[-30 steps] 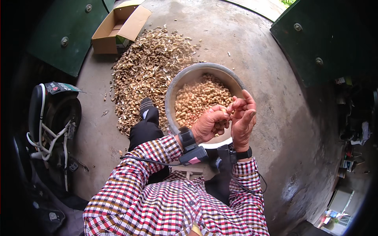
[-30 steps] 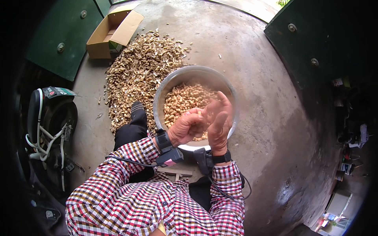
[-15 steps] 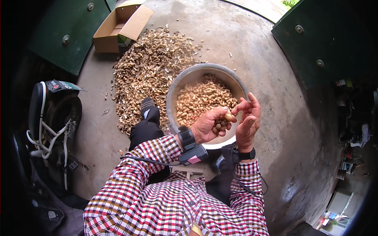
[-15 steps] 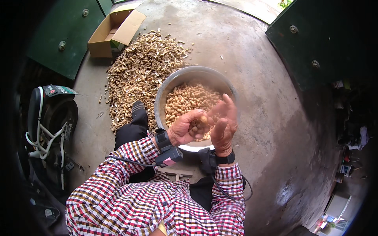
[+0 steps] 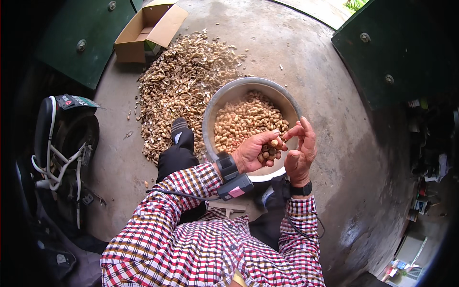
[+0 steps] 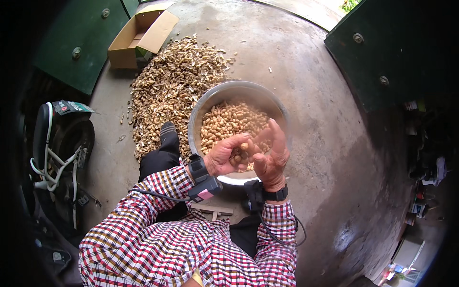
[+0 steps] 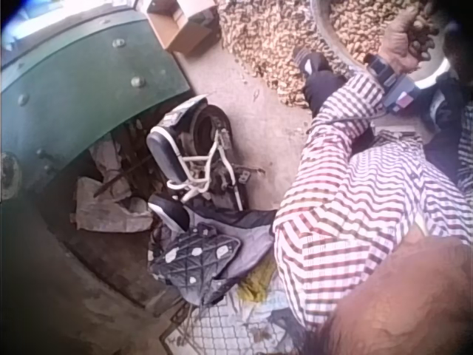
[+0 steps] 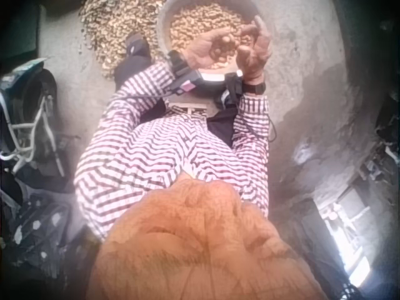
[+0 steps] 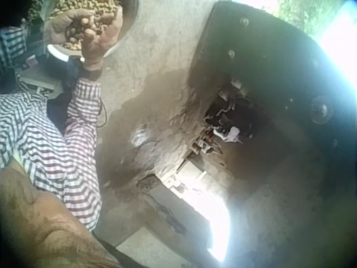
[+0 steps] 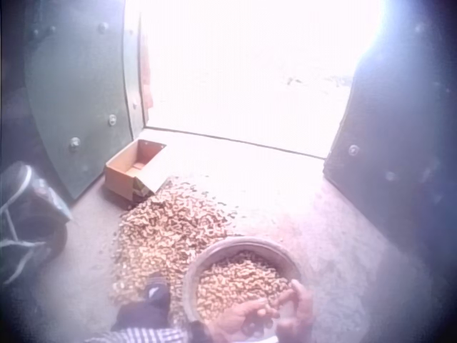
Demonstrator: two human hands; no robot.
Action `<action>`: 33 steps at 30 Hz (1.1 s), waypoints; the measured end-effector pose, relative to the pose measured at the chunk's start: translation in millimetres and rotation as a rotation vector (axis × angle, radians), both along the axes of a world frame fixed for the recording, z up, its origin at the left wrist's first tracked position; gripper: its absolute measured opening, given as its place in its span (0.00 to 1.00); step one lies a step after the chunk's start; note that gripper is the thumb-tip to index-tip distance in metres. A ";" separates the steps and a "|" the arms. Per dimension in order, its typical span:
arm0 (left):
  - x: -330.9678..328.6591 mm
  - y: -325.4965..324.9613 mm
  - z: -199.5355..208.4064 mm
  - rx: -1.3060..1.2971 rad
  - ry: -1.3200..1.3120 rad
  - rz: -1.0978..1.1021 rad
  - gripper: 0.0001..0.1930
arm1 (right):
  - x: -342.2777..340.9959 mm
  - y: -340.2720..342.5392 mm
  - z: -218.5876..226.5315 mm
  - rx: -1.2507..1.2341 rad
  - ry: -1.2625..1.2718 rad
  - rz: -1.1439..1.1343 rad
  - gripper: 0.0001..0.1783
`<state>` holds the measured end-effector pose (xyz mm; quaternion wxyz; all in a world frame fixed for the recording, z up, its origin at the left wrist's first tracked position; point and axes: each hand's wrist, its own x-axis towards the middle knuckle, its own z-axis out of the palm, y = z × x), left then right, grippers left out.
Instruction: The person sits on the floor and manually peels peanuts one by one, removing the outer shells and placing the kernels into a metal bowl. The shells accumulate on the floor beside the bowl.
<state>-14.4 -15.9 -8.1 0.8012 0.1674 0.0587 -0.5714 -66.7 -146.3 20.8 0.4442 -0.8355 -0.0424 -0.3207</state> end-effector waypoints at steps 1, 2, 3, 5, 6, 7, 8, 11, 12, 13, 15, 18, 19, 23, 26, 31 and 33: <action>0.4 0.0 1.0 0.034 -0.006 0.004 0.09 | -0.1 0.2 0.1 -0.018 -0.006 0.028 0.42; 1.4 -0.1 2.8 0.034 -0.005 0.007 0.09 | -0.7 0.1 -0.7 -0.019 -0.005 0.031 0.42; 2.9 -0.1 5.4 0.042 0.016 -0.002 0.08 | -1.6 -0.2 -2.6 -0.049 0.013 0.033 0.43; 4.5 -0.2 6.6 0.049 0.037 -0.007 0.07 | -1.5 -2.7 -7.6 -0.081 0.031 0.039 0.43; 4.9 -0.3 6.2 0.042 0.030 -0.017 0.07 | -1.3 -5.3 -11.1 -0.129 0.014 0.026 0.44; 5.3 -0.4 5.5 0.035 0.023 -0.028 0.07 | -1.0 -6.6 -12.6 -0.177 -0.003 0.013 0.45; 5.8 -0.9 2.9 0.034 0.023 -0.026 0.07 | -0.8 -6.1 -11.7 -0.178 -0.003 0.015 0.45; 7.6 -1.9 -6.4 0.018 0.009 -0.040 0.08 | 0.1 -4.0 -8.5 -0.261 -0.010 0.029 0.45; 8.8 -1.0 -7.8 -0.042 0.086 -0.028 0.07 | 0.7 -3.1 -8.2 -0.273 -0.021 0.044 0.45; 9.6 -0.4 -8.5 -0.101 0.162 -0.017 0.06 | 1.2 -2.4 -7.8 -0.284 -0.032 0.059 0.45; 10.0 -0.7 -8.9 -0.087 0.151 -0.009 0.07 | 2.0 -2.6 -6.6 -0.314 -0.045 0.063 0.45; 9.8 -0.4 -11.6 -0.070 0.148 0.003 0.06 | 0.0 -2.5 -6.8 -0.340 -0.033 0.076 0.46; 9.8 -0.2 -12.8 -0.069 0.156 0.005 0.06 | -0.8 -2.2 -7.1 -0.338 -0.007 0.082 0.46; 10.6 1.0 -13.1 -0.083 0.155 0.012 0.06 | -0.7 0.6 -3.7 -0.311 0.009 0.107 0.46; 11.3 0.4 -13.3 -0.064 0.178 0.015 0.05 | 0.0 1.9 -2.8 -0.325 -0.017 0.092 0.45; 8.4 -3.6 -14.6 0.087 0.138 0.034 0.07 | -0.3 2.6 -0.7 -0.364 -0.013 0.158 0.44; 9.0 -1.3 -16.1 0.072 0.115 0.028 0.06 | 1.4 2.7 -1.8 -0.383 -0.034 0.158 0.45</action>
